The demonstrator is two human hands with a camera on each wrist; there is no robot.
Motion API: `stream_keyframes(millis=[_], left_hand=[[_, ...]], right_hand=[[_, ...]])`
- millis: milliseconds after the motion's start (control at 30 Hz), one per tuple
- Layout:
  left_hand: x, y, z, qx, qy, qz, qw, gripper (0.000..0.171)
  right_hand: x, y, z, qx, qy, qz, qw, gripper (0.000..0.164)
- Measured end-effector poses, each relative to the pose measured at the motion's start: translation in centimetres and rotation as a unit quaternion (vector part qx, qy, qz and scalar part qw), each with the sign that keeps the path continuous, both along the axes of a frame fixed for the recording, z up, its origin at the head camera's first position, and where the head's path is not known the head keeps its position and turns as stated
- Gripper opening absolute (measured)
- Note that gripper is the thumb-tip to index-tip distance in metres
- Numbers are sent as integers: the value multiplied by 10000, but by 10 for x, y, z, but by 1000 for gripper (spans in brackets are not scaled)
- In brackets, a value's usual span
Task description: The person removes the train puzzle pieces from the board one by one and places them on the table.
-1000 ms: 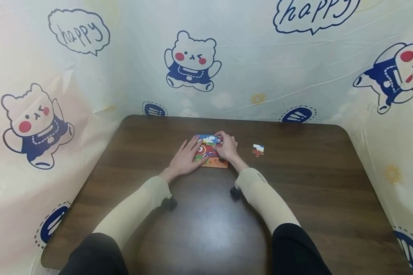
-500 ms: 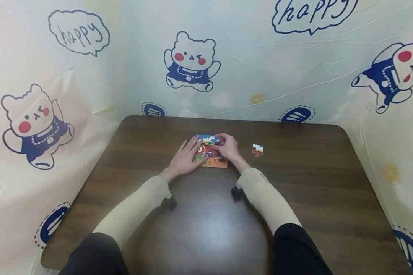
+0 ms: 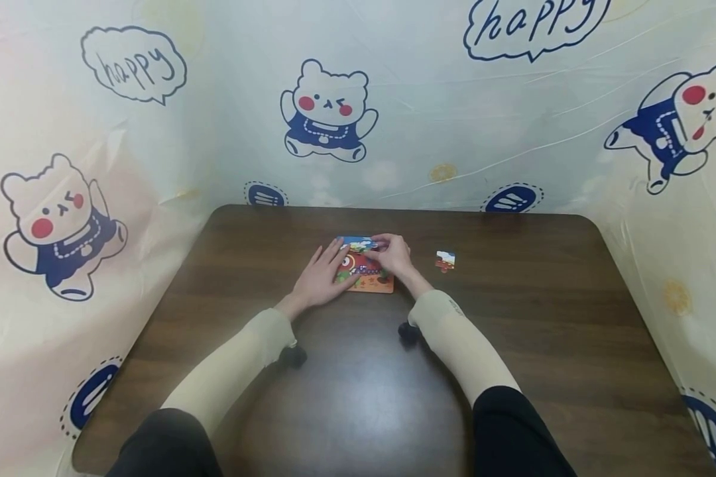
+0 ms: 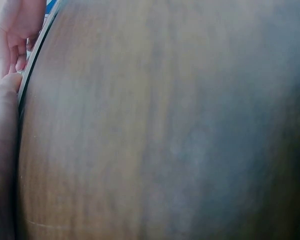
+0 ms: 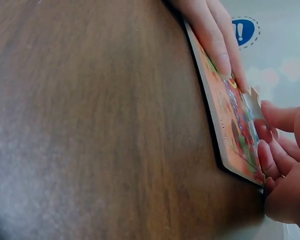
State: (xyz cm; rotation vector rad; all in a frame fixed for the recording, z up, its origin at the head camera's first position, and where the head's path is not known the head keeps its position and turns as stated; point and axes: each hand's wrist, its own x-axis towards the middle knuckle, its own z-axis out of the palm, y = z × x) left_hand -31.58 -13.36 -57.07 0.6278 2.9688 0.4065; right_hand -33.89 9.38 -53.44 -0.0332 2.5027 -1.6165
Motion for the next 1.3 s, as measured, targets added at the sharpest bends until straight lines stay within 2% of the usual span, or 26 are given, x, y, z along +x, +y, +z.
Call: stream_keyframes(millis=[300,667,833,1300], left_hand=[[0,3,-2,54,0,-32,10000,96],[1,1,-1,-33,1,-16,10000,96],[1,-6,0,-3,-38,-52,10000,96],[6,-19,13,-1,-358,-117,9993,97]], right_hand=[[7,14,5,-274,-142,-95,9995,44],[16,52,7,-440,-115,-218,9987,42],[19,66,9,-321,-47,-272,9991,42],[25,105,9,-19,-25,-271,9996,42]])
